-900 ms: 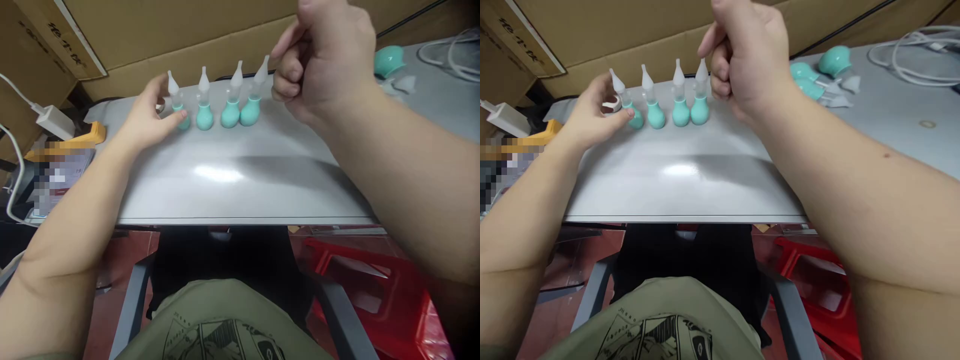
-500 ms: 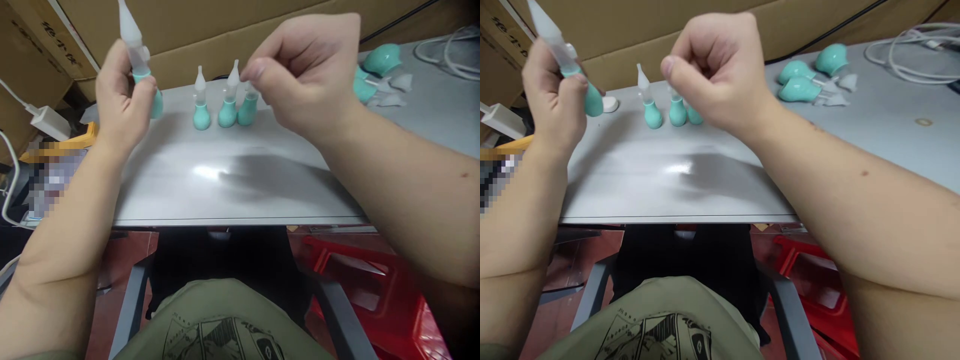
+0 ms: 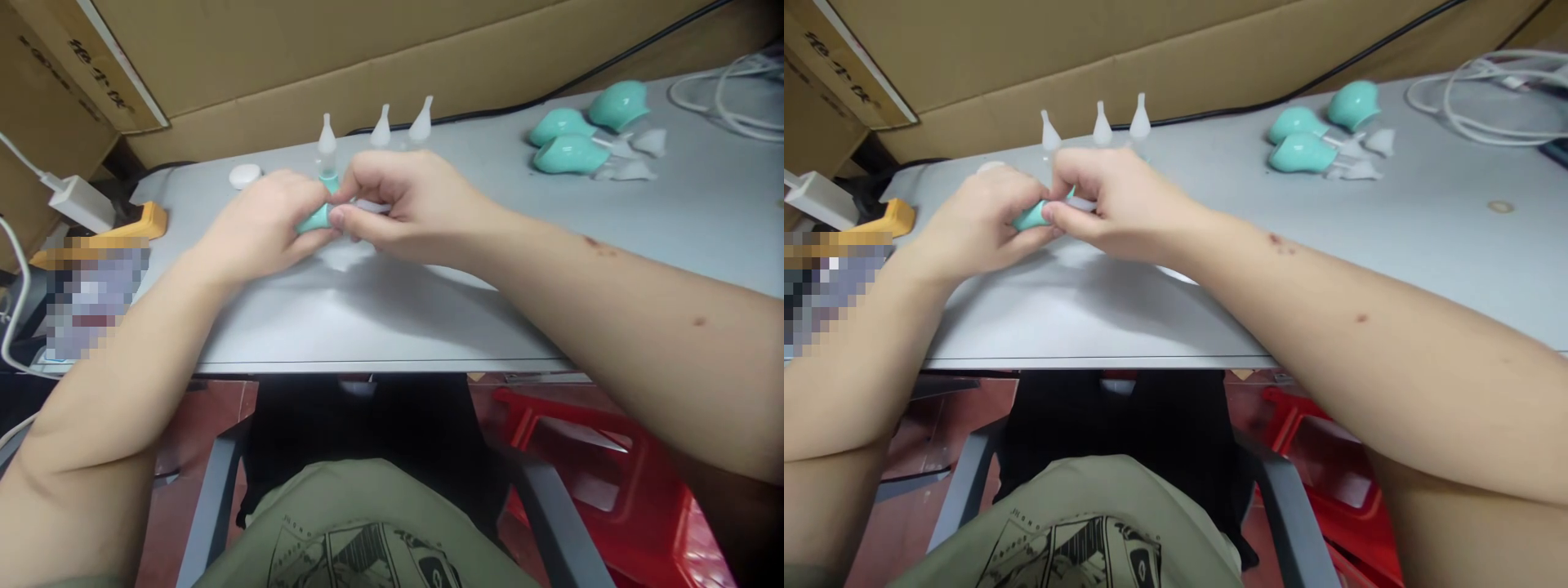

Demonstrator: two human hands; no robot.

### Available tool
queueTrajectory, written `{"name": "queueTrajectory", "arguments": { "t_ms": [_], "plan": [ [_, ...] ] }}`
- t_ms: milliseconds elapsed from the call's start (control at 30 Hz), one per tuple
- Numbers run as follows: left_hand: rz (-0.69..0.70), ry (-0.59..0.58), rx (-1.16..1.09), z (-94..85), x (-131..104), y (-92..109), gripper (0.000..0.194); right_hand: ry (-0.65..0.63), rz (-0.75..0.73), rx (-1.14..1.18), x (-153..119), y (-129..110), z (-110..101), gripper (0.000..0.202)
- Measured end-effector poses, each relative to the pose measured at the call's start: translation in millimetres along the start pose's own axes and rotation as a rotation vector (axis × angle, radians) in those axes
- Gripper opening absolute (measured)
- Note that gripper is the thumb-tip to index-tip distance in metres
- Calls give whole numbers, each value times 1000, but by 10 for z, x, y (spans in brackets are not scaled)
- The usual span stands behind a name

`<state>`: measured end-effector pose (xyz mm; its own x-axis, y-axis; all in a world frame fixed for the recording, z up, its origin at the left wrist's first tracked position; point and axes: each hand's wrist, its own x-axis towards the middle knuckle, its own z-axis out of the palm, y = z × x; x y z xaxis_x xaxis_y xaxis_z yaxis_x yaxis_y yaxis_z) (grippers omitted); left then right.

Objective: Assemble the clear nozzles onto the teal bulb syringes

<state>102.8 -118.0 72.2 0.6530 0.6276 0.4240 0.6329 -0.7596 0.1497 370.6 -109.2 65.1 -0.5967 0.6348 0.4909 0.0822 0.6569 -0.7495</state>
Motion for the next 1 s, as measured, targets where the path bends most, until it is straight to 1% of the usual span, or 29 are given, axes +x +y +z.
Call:
{"name": "queueTrajectory", "arguments": {
  "t_ms": [67, 133, 200, 300, 367, 433, 533, 700, 867, 933, 1000],
  "plan": [
    [-5, -70, -92, -62, -22, 41, 49, -55, 46, 150, 5, -44, 3, 31],
    [-10, -105, -205, -115, -30, 126, 47, -95, 71, 304, 11, -103, -15, 38],
    [-27, -92, -308, -153, -21, 234, 49, -91, 105, 400, 17, -154, -50, 43],
    [-100, -96, -437, -175, 2, 363, 59, -61, 177, 492, 31, -179, -92, 50],
    [-140, -94, -487, -164, 8, 394, 67, -69, 195, 566, 51, -153, -98, 53],
    [-166, -91, -532, -140, 2, 381, 75, -90, 207, 617, 74, -108, -90, 55],
    [-180, -121, -630, -109, -16, 321, 77, -108, 244, 634, 97, -46, -72, 56],
    [-181, -240, -721, -113, -30, 242, 64, -118, 274, 623, 87, -32, -39, 51],
    [-233, -250, -878, -113, -10, 253, 64, -111, 274, 608, 72, -69, -12, 43],
    [-235, -274, -963, -113, -3, 262, 65, -110, 282, 592, 65, -78, 1, 41],
    [-244, -307, -1003, -123, 1, 265, 65, -121, 289, 591, 59, -84, 17, 41]
  ]
}}
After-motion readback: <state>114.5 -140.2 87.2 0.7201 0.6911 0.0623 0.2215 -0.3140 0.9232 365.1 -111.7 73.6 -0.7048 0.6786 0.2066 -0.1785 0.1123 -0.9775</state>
